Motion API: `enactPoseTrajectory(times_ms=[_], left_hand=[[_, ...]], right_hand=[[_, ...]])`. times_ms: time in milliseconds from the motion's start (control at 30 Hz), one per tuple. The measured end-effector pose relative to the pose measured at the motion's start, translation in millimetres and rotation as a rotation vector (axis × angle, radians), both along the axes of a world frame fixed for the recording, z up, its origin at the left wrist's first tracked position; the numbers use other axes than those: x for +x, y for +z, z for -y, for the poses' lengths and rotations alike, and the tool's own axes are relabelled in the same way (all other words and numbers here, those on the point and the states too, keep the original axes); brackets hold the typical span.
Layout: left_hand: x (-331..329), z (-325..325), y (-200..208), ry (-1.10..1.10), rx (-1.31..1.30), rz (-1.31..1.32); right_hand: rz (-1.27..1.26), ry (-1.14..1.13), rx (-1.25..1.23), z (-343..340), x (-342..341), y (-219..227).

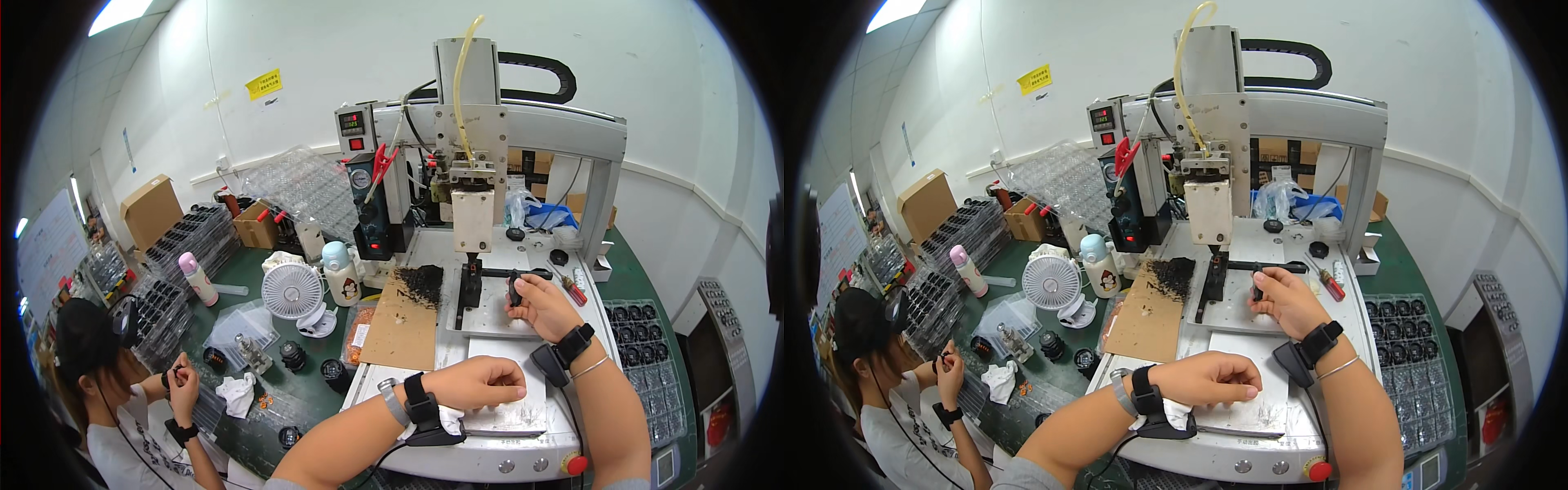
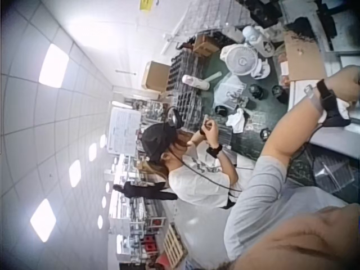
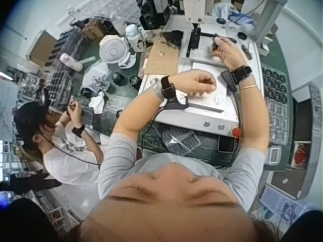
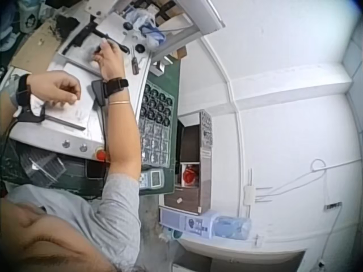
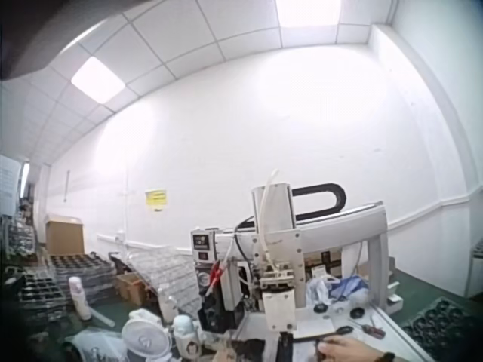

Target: The person is placing small electronic components into a testing or assembly jig and operating the machine.

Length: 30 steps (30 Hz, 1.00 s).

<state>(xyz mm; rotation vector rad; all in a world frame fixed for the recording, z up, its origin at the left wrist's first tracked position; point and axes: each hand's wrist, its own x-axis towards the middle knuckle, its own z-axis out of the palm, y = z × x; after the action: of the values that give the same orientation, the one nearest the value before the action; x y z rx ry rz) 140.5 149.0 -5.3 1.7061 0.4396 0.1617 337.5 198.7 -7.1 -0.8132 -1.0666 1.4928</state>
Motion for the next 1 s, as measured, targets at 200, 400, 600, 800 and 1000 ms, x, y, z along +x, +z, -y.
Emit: enactPoseTrajectory(times_ms=[200,400,600,800,1000], left_hand=[[-1.1,1.1,2.2,0.002,-0.010,-0.009],[0.0,1.0,0.3,-0.003,0.011,-0.007],[-6.0,-1.9,0.3,0.010,0.024,0.069],[-17.8,-27.9,2.2,0.443,0.024,0.530],[-25.2,-47.5,-6.2,0.840,0.964,0.209]], right_hand=[[0.017,0.003,-0.007,3.4,-2.8,1.9],[0.025,0.001,0.001,3.4,-2.0,-0.5],[0.053,-0.013,-0.032,13.3,-9.7,9.9],[0.957,-0.014,0.373,45.2,-17.7,33.5],[1.288,-0.044,0.598,54.3,-31.0,39.4]])
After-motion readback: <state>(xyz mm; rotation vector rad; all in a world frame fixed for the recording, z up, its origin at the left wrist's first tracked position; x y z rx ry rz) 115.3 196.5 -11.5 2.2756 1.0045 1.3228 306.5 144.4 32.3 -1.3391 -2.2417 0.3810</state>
